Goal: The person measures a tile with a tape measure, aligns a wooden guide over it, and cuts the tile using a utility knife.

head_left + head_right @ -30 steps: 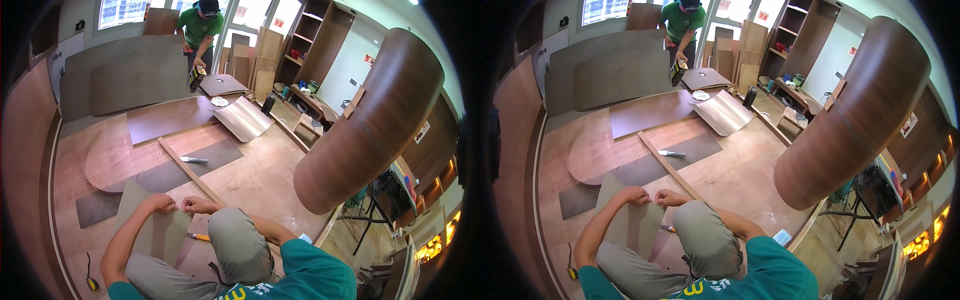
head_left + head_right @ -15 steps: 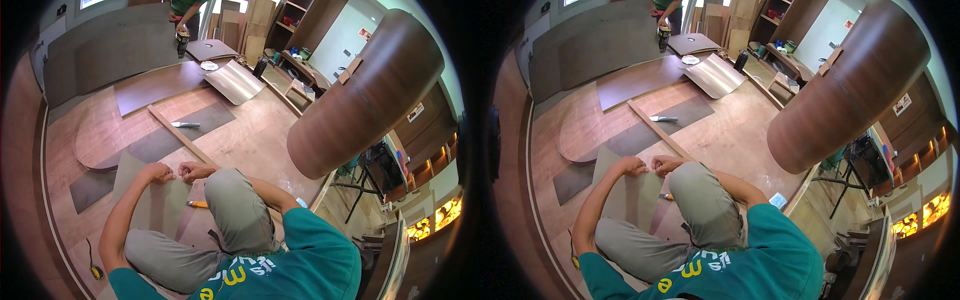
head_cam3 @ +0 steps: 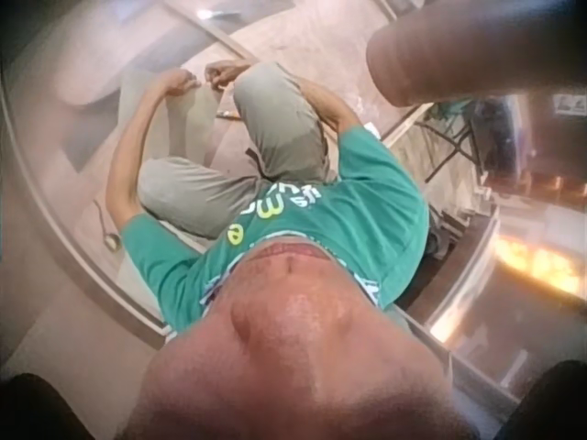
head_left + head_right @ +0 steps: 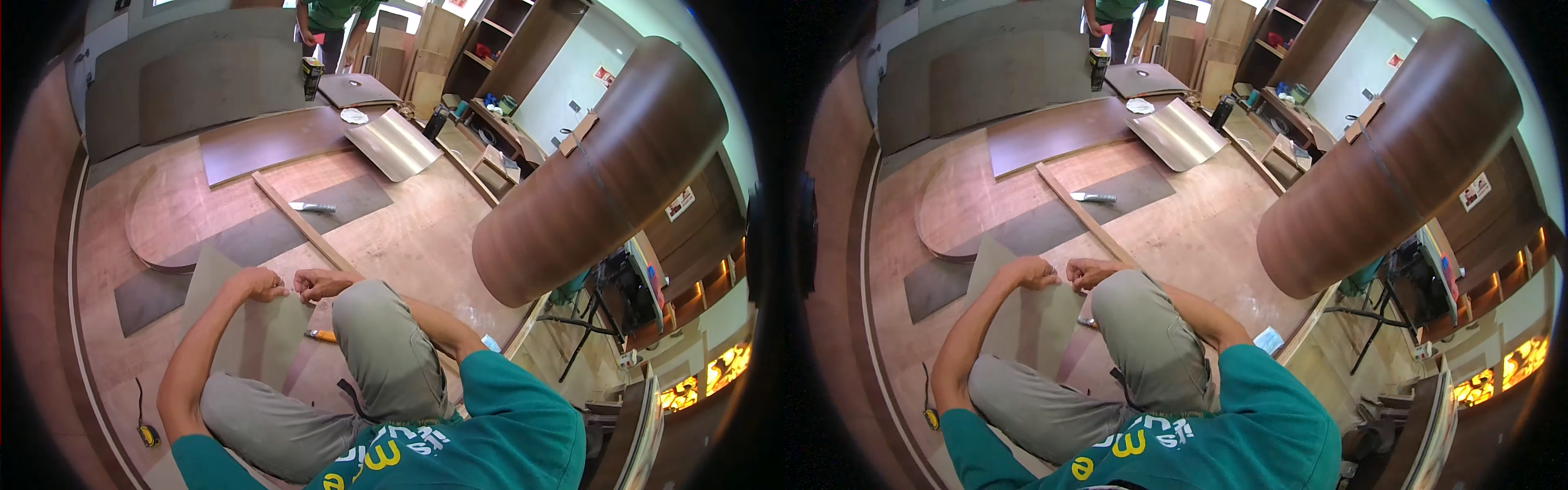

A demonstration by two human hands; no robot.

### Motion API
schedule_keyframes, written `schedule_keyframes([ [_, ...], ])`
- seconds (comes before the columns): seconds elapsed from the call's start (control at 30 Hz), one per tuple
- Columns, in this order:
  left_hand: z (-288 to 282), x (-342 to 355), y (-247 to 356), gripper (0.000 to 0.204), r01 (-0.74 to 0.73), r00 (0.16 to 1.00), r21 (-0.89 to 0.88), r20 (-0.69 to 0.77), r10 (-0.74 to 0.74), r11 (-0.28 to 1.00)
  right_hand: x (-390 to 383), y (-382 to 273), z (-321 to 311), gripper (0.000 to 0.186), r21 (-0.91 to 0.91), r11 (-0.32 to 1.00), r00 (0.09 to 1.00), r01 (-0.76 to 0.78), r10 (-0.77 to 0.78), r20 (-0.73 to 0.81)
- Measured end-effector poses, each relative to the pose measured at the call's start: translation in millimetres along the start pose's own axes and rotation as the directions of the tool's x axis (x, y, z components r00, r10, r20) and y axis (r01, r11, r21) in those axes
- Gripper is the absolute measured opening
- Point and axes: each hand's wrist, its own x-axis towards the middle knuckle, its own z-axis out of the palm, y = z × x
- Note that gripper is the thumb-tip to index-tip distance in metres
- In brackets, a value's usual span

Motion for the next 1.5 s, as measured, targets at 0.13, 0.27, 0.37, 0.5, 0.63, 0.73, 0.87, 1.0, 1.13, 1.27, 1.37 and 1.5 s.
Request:
schedule_keyframes([
  [0.13,2.0,1.1,3.5,0.047,0.012,1.000,-0.033,-0.001,-0.012,0.999,-3.8,1.2,1.6,0.023,0.001,1.000,0.999,-0.020,0.020,0.025],
  [0.27,9.3,12.4,-5.8,0.047,0.020,0.997,0.034,0.073,-0.023,0.999,-14.4,-1.3,-3.5,0.024,-0.019,0.999,0.999,-0.033,0.033,-0.013],
  [0.37,13.0,13.8,-9.5,0.046,0.042,0.995,0.019,0.087,-0.044,0.999,-18.2,0.6,-9.4,0.025,0.039,0.997,0.996,-0.063,0.065,-0.056],
  [0.5,14.7,16.8,-11.8,0.048,0.059,0.992,0.014,0.110,-0.060,0.998,-23.3,3.8,-12.6,0.026,0.030,0.995,0.993,-0.095,0.097,-0.068],
  [0.63,23.3,25.4,-17.2,0.049,0.038,0.993,-0.009,0.116,-0.037,0.999,-20.2,15.7,-13.9,0.030,0.018,0.995,0.994,-0.099,0.100,-0.049],
  [0.73,26.4,26.9,-22.4,0.050,0.068,0.988,0.001,0.140,-0.067,0.998,-19.9,9.0,-12.0,0.032,0.001,0.994,0.993,-0.107,0.107,-0.056],
  [0.87,28.6,25.3,-23.9,0.050,0.054,0.990,0.010,0.127,-0.055,0.998,-21.7,6.1,-9.0,0.032,0.021,0.990,0.990,-0.138,0.139,-0.040],
  [1.0,29.9,30.1,-29.3,0.049,0.050,0.992,-0.002,0.118,-0.049,0.999,-16.1,5.6,-19.1,0.032,0.019,0.991,0.991,-0.132,0.132,-0.023],
  [1.13,24.8,26.6,-24.3,0.045,0.105,0.982,0.029,0.155,-0.108,0.994,-22.6,-1.0,-11.0,0.032,0.026,0.985,0.984,-0.173,0.174,-0.045],
  [1.27,29.6,28.4,-26.9,0.045,0.100,0.984,0.006,0.151,-0.100,0.995,-23.1,-0.8,-11.3,0.033,-0.006,0.984,0.983,-0.176,0.175,-0.046],
  [1.37,34.5,32.4,-31.2,0.046,0.079,0.986,0.004,0.146,-0.079,0.997,-23.5,0.9,-12.6,0.032,0.008,0.988,0.987,-0.151,0.151,-0.045],
  [1.5,38.7,30.7,-36.5,0.047,0.059,0.990,-0.023,0.131,-0.055,0.998,-20.5,-6.3,-11.3,0.031,-0.033,0.984,0.984,-0.177,0.176,-0.039],
])
